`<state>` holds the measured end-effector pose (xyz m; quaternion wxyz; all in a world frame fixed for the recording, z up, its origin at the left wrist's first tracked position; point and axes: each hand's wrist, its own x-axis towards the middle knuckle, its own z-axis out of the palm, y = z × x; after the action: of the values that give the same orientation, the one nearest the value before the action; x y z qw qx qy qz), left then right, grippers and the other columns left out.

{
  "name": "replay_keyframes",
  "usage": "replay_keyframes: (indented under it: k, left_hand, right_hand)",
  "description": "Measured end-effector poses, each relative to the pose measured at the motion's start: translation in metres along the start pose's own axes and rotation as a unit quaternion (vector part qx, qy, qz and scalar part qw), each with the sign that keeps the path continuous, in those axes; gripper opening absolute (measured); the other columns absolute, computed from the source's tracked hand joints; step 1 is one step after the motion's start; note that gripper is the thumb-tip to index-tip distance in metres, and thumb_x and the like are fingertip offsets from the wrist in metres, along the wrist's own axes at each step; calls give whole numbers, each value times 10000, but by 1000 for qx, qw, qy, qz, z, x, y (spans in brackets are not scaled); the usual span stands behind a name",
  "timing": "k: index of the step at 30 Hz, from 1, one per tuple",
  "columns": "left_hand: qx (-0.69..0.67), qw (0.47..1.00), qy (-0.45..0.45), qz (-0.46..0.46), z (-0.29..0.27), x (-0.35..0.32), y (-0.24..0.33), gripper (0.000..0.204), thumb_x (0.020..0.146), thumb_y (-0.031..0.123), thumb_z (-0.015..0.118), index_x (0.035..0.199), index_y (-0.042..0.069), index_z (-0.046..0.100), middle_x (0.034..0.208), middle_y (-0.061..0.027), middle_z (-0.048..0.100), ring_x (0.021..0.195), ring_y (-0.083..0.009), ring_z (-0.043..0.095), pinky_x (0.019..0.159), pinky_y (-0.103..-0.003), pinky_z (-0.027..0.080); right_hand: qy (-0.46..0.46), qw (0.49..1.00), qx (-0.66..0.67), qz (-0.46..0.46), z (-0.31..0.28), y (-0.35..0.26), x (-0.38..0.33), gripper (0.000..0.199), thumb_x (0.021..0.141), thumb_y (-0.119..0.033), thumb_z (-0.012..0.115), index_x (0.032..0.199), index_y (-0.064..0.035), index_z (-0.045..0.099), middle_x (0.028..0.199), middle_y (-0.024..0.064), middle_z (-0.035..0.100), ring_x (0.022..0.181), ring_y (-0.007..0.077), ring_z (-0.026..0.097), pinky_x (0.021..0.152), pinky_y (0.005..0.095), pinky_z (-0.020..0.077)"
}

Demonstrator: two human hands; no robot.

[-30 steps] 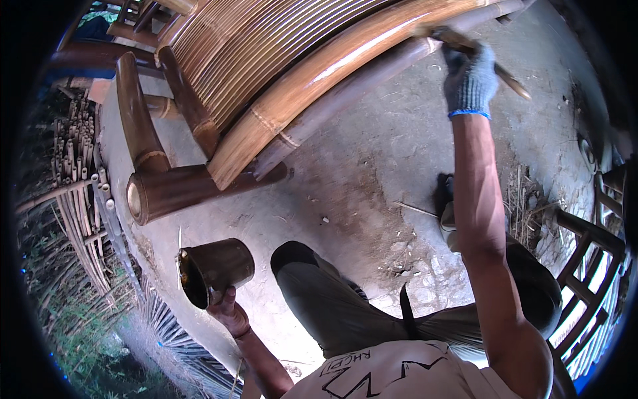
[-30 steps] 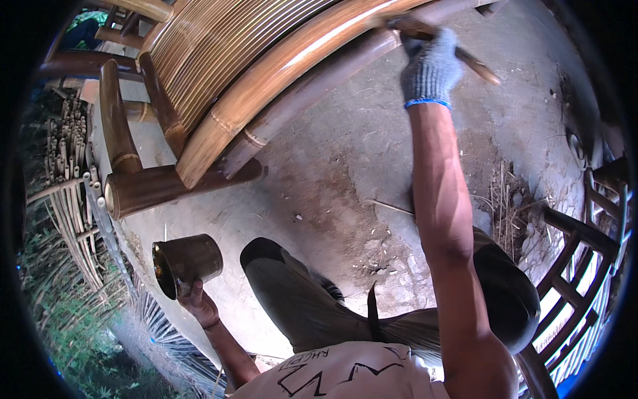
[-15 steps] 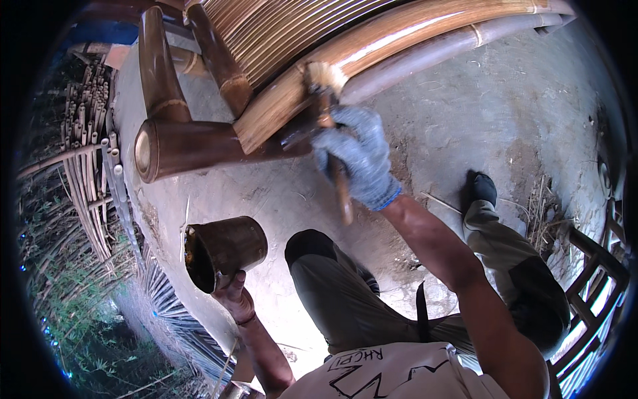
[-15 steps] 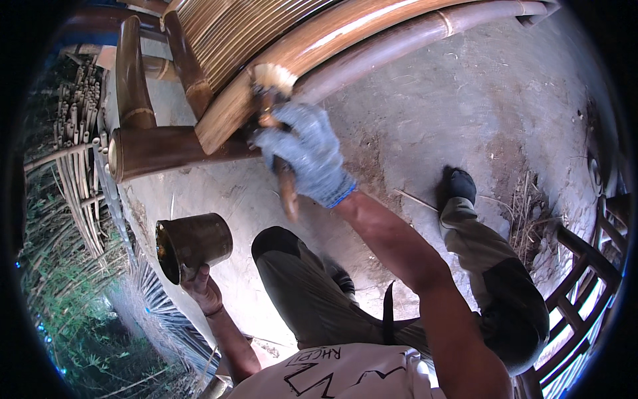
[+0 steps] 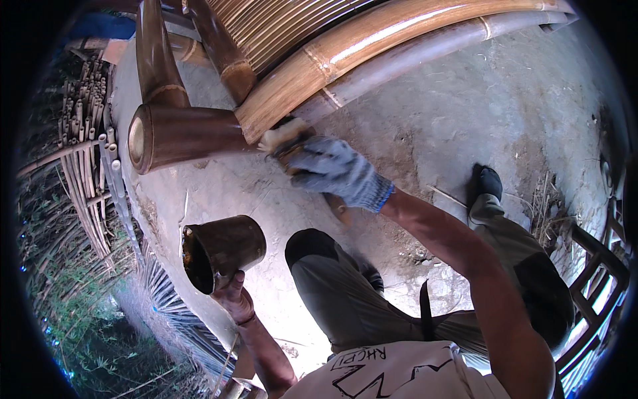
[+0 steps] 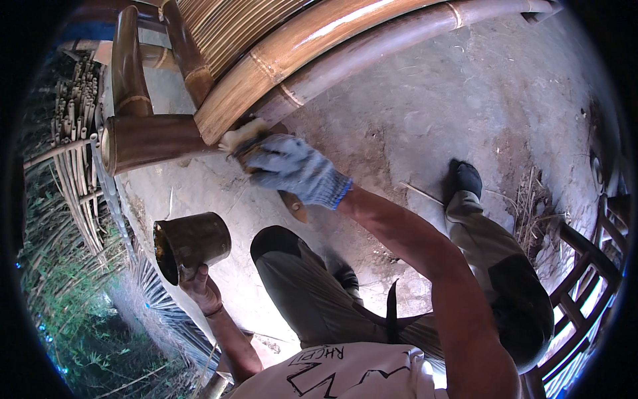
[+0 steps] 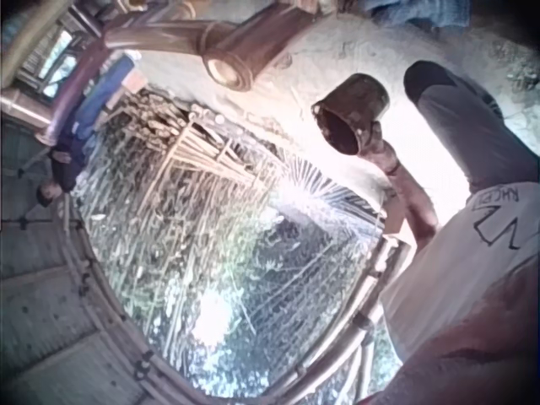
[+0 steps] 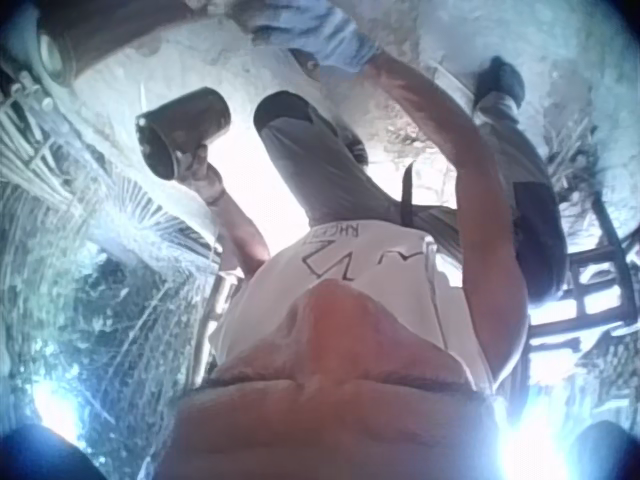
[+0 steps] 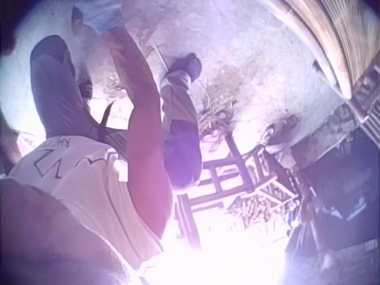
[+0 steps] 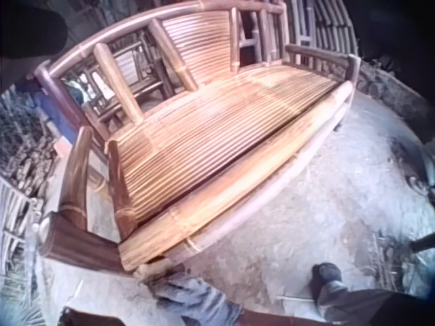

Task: The person applies a dark liquid finish to a bamboo chair using a brush. They repeatedly dip the brush into a container held in the left hand and coat the chair's frame, slats, and seat. The person works methodically around the chair, ensuring coverage on the vertical supports and horizontal slats.

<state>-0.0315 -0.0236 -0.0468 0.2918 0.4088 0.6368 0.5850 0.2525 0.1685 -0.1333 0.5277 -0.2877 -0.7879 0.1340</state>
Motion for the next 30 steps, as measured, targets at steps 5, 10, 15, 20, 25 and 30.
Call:
replay_keyframes:
  k: [5,10,15,20,25,30]
  left_hand:
    - [10,1000,-7,0,2,1,-3,646,739,68,780,1337,-38,562,1370,-126,575,1253,-268,534,1115,-423,380]
    - [7,1000,-17,-10,4,4,-10,639,738,57,773,1331,-47,559,1360,-132,579,1236,-267,548,1103,-416,393]
    - [34,999,-15,8,7,4,-15,645,737,58,775,1333,-50,553,1350,-131,585,1230,-262,551,1100,-414,393]
    - [-1,1000,-21,-8,-1,9,-19,645,741,68,777,1336,-44,555,1360,-132,580,1237,-262,546,1109,-418,378]
    - [30,998,-46,-31,-9,16,-8,599,765,114,763,1316,-38,584,1342,-129,602,1260,-259,530,1124,-433,349]
    - [24,1000,-3,-19,-11,13,-9,721,754,98,781,1406,-11,492,1379,-135,568,1276,-271,518,1128,-444,353]
  right_hand:
    - [291,824,360,327,28,-20,-2,269,863,-2,729,1116,-57,657,1141,100,636,1070,209,618,932,328,511]
    - [256,790,350,433,38,10,-8,322,872,-38,740,1178,-45,640,1108,60,672,1006,140,642,875,291,549]
    - [298,794,298,438,-39,67,-14,327,923,-124,707,1214,-3,621,1110,89,682,947,146,650,838,300,563]
    - [289,819,175,462,-138,120,-4,394,893,-218,746,1213,-9,652,1056,99,696,856,162,673,619,281,580]
    - [292,823,66,482,-256,191,0,339,874,-200,742,1158,-18,706,977,97,709,770,172,688,609,310,597]
    - [228,836,-460,193,-307,213,15,292,926,-283,612,1184,-188,708,1058,131,717,947,339,688,863,402,532]
